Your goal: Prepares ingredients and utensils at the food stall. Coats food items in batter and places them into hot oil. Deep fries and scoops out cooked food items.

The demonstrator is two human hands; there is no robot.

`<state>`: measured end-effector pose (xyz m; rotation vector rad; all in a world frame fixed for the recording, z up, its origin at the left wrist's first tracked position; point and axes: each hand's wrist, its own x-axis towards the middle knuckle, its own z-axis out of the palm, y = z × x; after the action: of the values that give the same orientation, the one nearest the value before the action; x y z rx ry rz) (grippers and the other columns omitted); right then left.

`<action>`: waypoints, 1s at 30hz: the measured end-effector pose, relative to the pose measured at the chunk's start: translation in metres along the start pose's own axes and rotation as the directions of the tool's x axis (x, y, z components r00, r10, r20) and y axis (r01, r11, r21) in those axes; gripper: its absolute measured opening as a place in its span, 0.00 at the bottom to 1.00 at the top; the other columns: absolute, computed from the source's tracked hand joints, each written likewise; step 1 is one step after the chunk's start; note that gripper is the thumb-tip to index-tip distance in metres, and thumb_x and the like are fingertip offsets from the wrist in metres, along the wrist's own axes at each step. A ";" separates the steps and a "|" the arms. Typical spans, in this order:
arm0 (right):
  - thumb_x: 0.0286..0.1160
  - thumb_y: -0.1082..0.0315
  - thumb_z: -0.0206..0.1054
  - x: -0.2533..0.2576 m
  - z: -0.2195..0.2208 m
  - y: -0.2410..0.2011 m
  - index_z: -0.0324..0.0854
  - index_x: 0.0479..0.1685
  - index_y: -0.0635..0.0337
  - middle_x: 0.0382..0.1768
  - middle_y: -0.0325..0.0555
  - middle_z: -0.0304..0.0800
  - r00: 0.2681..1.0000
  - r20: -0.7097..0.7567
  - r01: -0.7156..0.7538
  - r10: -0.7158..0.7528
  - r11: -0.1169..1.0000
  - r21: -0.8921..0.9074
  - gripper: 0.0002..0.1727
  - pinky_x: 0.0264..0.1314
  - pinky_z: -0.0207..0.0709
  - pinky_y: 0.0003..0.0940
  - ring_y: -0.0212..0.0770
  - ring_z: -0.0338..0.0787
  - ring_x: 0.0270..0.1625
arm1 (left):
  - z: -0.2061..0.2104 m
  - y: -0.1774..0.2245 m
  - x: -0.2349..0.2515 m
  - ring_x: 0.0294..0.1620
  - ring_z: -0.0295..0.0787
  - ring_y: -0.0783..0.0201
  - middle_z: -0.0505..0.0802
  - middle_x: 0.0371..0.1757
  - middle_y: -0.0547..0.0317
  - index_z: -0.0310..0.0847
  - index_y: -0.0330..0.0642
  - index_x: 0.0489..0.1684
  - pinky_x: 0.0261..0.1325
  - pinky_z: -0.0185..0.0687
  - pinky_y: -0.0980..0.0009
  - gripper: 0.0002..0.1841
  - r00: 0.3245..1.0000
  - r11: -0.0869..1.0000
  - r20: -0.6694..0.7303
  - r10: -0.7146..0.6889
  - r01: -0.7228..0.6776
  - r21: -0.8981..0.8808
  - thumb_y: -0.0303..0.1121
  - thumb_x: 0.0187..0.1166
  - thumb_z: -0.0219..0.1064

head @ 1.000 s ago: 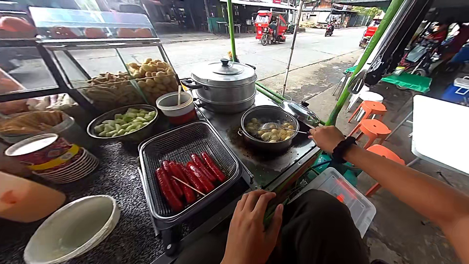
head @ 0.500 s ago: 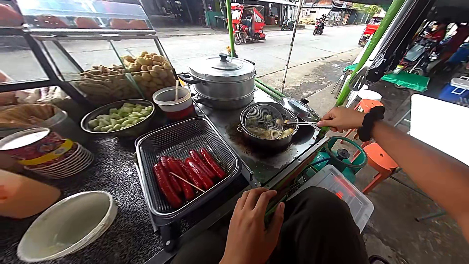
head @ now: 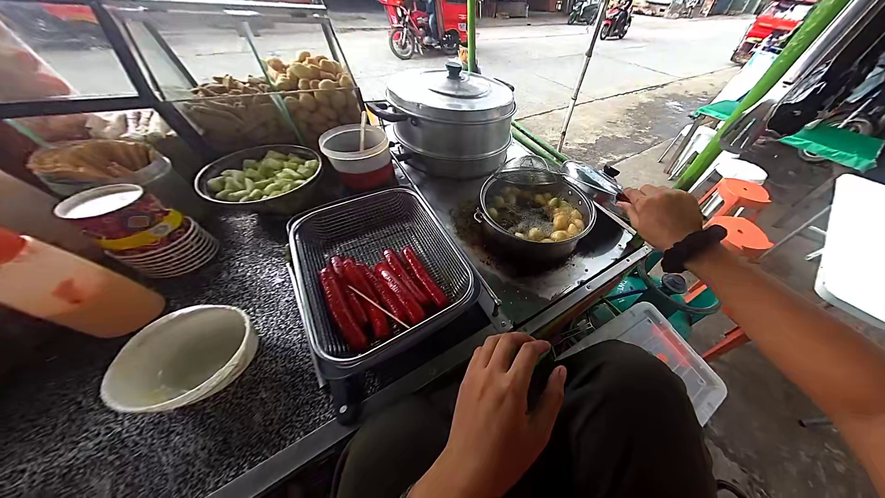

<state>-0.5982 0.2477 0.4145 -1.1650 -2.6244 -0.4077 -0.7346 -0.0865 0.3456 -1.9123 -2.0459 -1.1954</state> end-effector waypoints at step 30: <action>0.90 0.55 0.58 -0.001 -0.038 0.036 0.91 0.47 0.66 0.17 0.46 0.81 0.815 0.574 -0.234 -0.075 0.865 0.445 0.22 0.26 0.71 0.38 0.38 0.74 0.17 | -0.001 0.002 0.000 0.56 0.89 0.58 0.94 0.52 0.57 0.91 0.47 0.51 0.56 0.83 0.63 0.18 1.000 1.000 0.024 -0.012 0.012 0.007 0.48 0.82 0.61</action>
<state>-0.5665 0.2569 0.4548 -1.3512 -2.8555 0.7397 -0.7329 -0.0870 0.3470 -1.9232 -2.0735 -1.1726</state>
